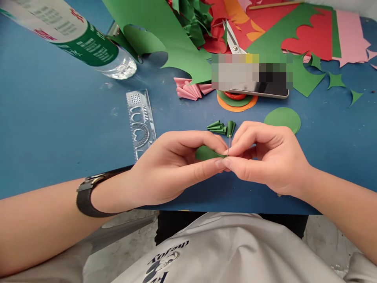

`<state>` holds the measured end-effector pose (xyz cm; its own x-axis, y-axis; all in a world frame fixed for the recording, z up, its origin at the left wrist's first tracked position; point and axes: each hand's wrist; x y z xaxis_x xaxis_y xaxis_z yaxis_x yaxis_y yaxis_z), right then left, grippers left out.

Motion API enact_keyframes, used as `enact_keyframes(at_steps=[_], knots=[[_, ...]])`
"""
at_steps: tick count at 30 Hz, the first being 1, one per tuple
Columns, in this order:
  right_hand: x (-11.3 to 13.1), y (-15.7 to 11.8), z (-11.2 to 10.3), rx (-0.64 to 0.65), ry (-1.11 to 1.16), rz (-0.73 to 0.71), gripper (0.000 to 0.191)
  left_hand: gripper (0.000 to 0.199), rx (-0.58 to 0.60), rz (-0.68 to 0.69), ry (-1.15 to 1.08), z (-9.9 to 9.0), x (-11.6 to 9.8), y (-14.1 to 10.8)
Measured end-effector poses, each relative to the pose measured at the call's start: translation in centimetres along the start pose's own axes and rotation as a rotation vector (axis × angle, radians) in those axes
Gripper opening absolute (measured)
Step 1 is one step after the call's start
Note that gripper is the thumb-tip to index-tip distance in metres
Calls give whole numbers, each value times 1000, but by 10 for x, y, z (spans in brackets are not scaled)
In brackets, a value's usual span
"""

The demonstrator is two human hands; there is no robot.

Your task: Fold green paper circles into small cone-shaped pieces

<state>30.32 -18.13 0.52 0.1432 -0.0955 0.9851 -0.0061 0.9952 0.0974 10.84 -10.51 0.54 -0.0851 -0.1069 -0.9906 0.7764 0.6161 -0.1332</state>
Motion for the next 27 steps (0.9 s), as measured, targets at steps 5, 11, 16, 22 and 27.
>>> enact_keyframes(at_steps=[5,11,16,22,27], knots=[[1,-1,-1,71,-39,-38,26,7,66,202,233,-6,-2,4],[2,-3,-2,42,-85,-95,24,10,35,316,291,-8,1,7],[6,3,-12,138,-124,-134,23,6,43,133,92,-8,-1,4],[9,4,-13,134,-133,-118,15,11,161,-45,-136,-7,-2,7],[6,0,-6,83,-137,-142,17,8,119,25,-47,-5,0,6]])
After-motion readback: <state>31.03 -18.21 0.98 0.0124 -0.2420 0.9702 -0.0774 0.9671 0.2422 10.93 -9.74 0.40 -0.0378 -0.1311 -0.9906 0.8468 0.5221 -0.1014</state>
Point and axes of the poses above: each hand's wrist, its own y-axis towards the middle knuckle, its own z-axis out of the palm, x = y × z, and after that the axes turned 4 degrees about -z, right-handed
